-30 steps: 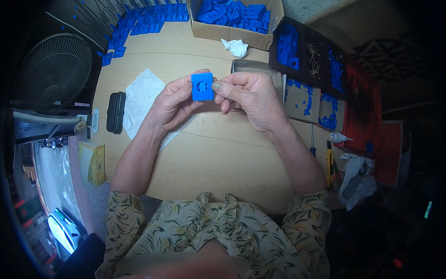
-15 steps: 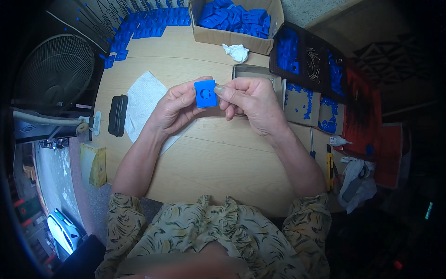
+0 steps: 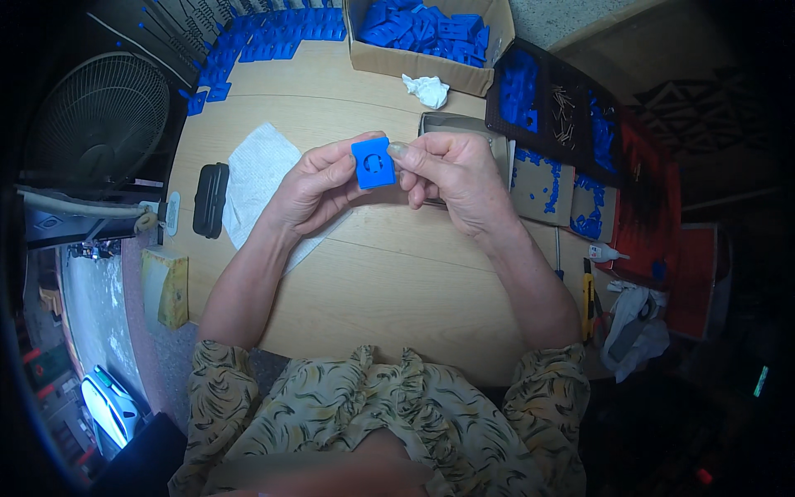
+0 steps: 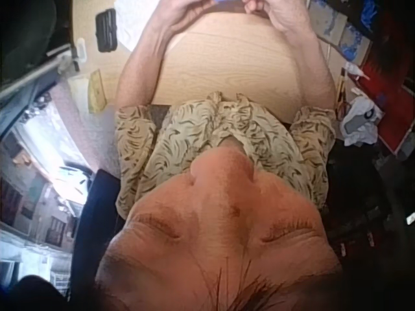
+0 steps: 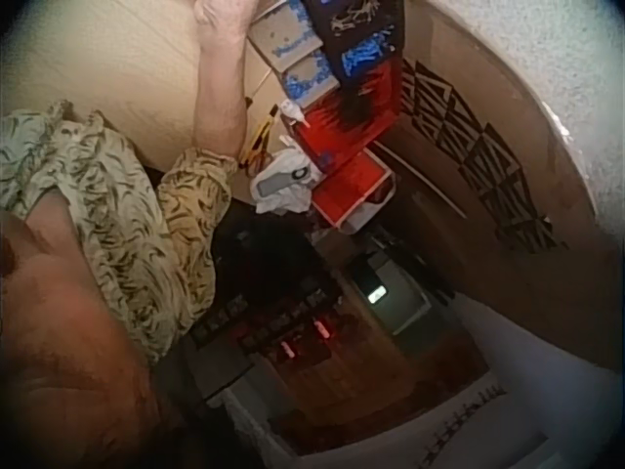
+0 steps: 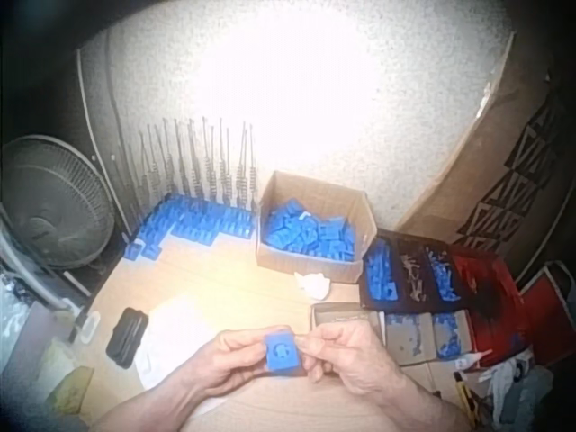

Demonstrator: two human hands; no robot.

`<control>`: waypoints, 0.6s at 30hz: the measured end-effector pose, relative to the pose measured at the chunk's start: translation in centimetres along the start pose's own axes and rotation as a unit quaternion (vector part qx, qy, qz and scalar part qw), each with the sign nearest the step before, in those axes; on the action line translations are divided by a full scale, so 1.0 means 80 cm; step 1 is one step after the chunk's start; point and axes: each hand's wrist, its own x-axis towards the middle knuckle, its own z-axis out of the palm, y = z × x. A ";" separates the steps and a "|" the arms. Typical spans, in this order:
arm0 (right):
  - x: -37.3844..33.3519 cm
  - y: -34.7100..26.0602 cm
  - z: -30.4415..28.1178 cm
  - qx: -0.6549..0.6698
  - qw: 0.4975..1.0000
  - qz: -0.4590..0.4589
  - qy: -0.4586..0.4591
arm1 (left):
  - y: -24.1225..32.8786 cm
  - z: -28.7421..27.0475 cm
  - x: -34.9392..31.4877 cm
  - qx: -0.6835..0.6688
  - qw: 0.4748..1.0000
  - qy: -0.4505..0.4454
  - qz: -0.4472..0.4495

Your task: The person assembles small electronic components by gluing small pins into blue plastic fixtures using an adhesive applicator, then inserting electronic wiring into the fixtures.

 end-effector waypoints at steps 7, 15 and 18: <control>0.001 -0.002 -0.001 -0.006 1.000 0.004 -0.006 | 0.001 0.001 0.000 0.007 1.000 0.000 -0.004; -0.003 -0.005 0.011 -0.040 0.999 -0.016 0.026 | 0.003 -0.001 0.002 -0.010 1.000 0.027 -0.011; -0.002 -0.006 0.013 -0.115 0.992 -0.030 0.042 | 0.003 0.003 0.002 0.006 1.000 0.002 -0.004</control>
